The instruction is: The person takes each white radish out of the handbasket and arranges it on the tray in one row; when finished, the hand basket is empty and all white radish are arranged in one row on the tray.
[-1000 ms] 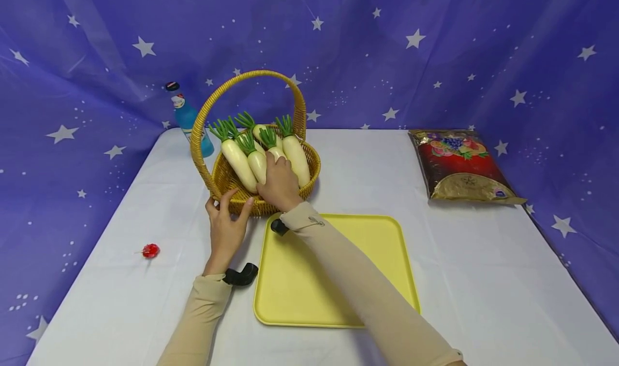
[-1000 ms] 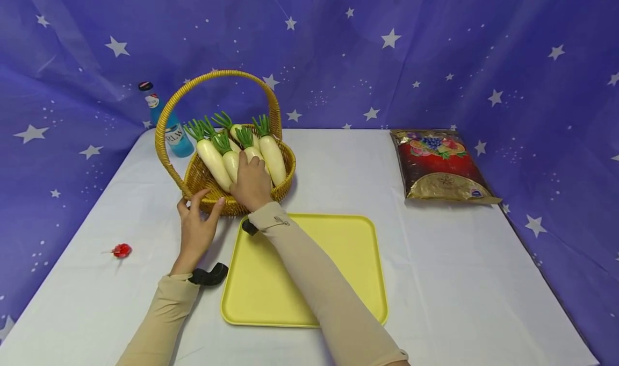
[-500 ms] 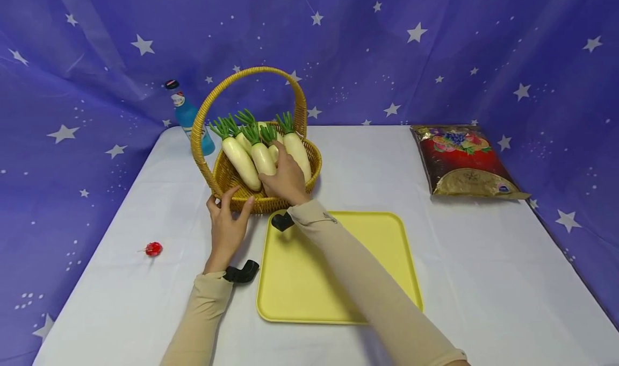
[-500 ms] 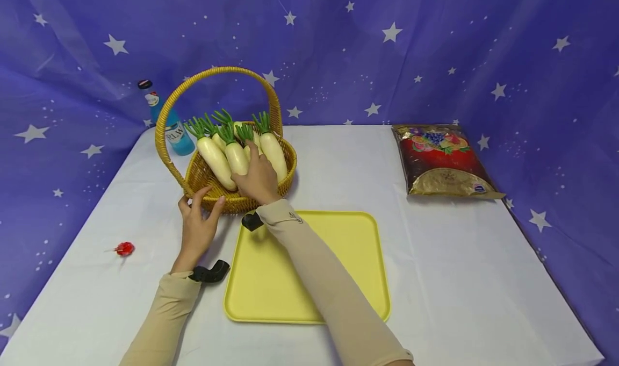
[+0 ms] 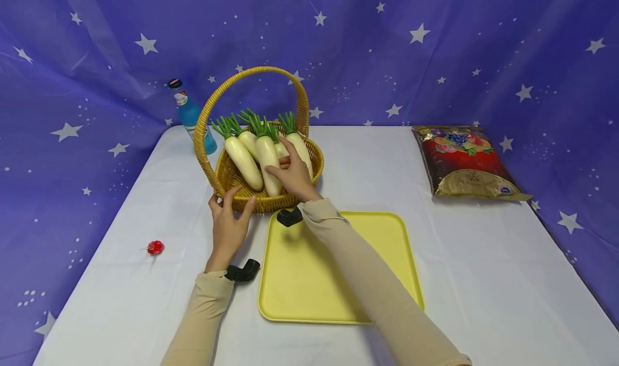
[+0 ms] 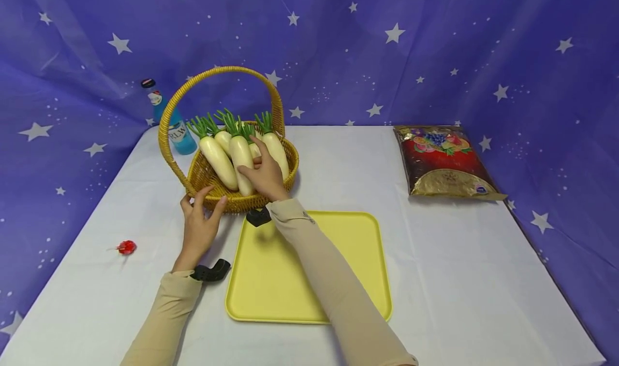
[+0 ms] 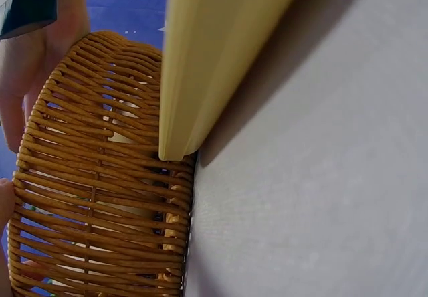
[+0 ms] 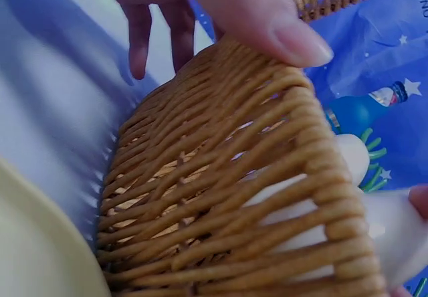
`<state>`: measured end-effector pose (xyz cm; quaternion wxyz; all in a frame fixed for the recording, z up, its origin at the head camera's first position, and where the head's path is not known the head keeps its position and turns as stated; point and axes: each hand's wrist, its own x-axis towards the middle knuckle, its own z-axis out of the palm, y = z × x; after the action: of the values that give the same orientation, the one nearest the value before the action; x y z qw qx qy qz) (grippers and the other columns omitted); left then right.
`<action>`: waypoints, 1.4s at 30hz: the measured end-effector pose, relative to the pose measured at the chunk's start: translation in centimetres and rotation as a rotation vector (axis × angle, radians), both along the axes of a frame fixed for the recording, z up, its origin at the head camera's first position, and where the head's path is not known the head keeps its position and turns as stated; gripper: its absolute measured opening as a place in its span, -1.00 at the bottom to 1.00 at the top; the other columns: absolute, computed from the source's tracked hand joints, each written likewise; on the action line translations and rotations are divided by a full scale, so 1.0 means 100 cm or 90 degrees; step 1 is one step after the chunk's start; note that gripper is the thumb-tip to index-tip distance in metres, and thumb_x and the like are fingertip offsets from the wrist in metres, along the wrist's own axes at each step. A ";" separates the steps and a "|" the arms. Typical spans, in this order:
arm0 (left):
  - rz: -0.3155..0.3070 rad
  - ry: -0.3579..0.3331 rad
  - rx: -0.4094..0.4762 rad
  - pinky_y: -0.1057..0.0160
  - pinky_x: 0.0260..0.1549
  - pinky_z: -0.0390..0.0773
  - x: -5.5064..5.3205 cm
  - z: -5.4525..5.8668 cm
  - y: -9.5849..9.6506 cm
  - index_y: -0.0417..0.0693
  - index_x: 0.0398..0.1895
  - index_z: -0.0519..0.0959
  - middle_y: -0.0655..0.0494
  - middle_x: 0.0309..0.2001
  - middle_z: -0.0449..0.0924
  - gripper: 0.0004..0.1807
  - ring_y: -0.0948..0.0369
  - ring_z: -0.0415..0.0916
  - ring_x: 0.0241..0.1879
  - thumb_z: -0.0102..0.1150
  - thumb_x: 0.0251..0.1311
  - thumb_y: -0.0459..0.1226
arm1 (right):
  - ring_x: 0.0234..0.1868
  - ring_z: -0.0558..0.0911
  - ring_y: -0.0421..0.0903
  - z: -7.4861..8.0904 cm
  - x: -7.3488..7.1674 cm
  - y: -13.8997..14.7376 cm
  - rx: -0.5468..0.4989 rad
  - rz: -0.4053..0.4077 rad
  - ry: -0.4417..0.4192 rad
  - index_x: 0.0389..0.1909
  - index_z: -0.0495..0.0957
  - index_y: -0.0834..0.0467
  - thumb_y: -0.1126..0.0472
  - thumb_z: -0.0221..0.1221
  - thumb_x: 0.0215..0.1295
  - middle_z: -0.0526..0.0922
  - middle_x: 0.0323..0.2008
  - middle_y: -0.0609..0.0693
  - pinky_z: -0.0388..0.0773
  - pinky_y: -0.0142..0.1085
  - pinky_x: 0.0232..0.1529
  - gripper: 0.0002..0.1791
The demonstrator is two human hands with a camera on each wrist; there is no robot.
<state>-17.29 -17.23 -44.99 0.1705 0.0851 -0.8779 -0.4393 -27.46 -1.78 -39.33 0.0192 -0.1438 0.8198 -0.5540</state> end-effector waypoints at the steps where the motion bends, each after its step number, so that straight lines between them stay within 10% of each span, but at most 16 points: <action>1: 0.000 0.001 0.000 -0.18 -0.13 0.33 0.000 0.000 0.000 0.22 0.22 0.28 -0.27 0.30 -0.17 -0.41 -0.15 0.17 0.17 0.01 0.14 0.16 | -0.08 0.52 -0.08 0.000 0.000 0.001 -0.012 0.007 -0.003 0.35 0.01 -0.26 0.04 0.22 0.13 0.48 -0.07 0.06 0.50 -0.25 -0.13 -0.18; 16: -0.003 0.002 -0.002 -0.18 -0.15 0.34 0.001 -0.001 0.003 0.22 0.22 0.28 -0.30 0.31 -0.18 -0.42 -0.19 0.19 0.15 0.02 0.14 0.15 | -0.13 0.50 -0.06 0.026 0.016 0.016 -0.191 0.087 -0.078 0.35 0.12 -0.11 0.27 0.11 0.23 0.46 0.00 0.25 0.49 0.01 -0.13 -0.32; 31: -0.006 0.004 0.013 -0.16 -0.14 0.34 -0.001 -0.003 0.006 0.24 0.20 0.29 -0.29 0.30 -0.17 -0.44 -0.15 0.19 0.15 0.03 0.13 0.15 | -0.25 0.59 -0.13 0.003 0.000 0.023 -0.266 0.066 -0.095 0.27 0.16 -0.33 0.20 0.13 0.23 0.54 -0.22 0.12 0.58 -0.19 -0.23 -0.35; 42: 0.003 0.010 0.001 -0.20 -0.15 0.31 -0.002 0.000 0.002 0.21 0.21 0.28 -0.30 0.30 -0.17 -0.44 -0.20 0.18 0.14 0.02 0.15 0.12 | -0.30 0.64 -0.12 0.008 0.026 0.035 -0.362 0.121 -0.183 0.31 0.09 -0.26 0.22 0.08 0.27 0.55 -0.18 0.13 0.56 -0.15 -0.20 -0.35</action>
<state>-17.54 -17.06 -45.03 0.1786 0.0834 -0.8759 -0.4404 -24.89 1.74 -38.57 0.1456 -0.1393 0.6043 -0.7709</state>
